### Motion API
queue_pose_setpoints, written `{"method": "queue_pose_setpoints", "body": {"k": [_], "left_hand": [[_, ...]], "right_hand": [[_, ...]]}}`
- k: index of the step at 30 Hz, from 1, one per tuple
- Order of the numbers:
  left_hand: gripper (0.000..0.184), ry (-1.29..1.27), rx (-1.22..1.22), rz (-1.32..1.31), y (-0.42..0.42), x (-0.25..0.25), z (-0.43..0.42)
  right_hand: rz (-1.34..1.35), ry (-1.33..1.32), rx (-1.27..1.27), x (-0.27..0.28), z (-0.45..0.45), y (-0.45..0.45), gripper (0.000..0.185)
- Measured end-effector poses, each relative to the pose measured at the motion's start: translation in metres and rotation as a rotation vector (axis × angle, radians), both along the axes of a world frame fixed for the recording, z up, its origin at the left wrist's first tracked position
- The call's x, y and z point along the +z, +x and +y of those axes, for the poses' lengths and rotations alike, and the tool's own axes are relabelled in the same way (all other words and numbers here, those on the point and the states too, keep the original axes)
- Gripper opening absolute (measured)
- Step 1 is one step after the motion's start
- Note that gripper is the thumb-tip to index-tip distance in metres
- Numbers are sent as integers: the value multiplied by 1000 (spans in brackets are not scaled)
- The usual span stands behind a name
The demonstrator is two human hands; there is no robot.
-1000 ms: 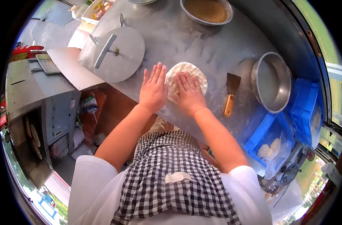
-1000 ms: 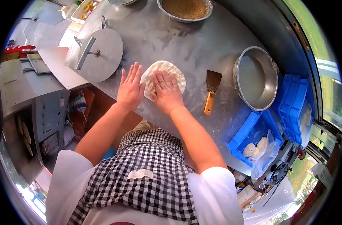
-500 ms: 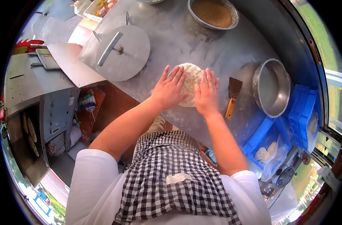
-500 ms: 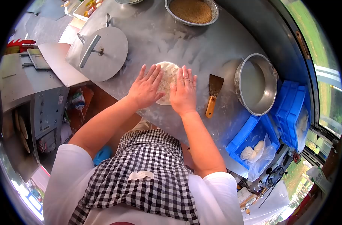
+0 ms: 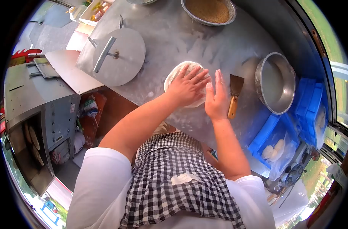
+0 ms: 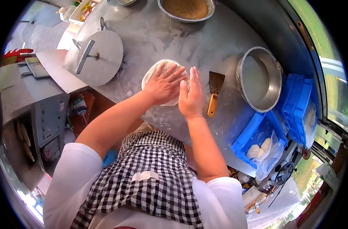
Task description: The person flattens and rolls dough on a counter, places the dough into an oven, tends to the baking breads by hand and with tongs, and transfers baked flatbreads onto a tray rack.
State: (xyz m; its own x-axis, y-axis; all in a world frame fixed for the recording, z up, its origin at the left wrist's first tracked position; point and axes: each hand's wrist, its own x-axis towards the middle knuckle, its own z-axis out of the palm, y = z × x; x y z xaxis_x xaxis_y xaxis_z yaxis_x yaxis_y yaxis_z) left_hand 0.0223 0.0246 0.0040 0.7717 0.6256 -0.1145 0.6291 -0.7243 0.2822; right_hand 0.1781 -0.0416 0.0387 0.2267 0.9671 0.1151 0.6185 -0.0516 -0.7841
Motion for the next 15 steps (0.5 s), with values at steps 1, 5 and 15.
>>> {"method": "queue_pose_setpoints", "body": {"k": [1, 5, 15], "left_hand": [[73, 7, 21, -21, -5, -7, 2], [67, 37, 114, -113, -18, 9, -4], [79, -111, -52, -89, -52, 5, -83]], "right_hand": [[9, 29, 15, 6, 4, -3, 50], [-57, 85, 108, 15, -9, -18, 51], [-296, -30, 165, -12, -45, 7, 51]]}}
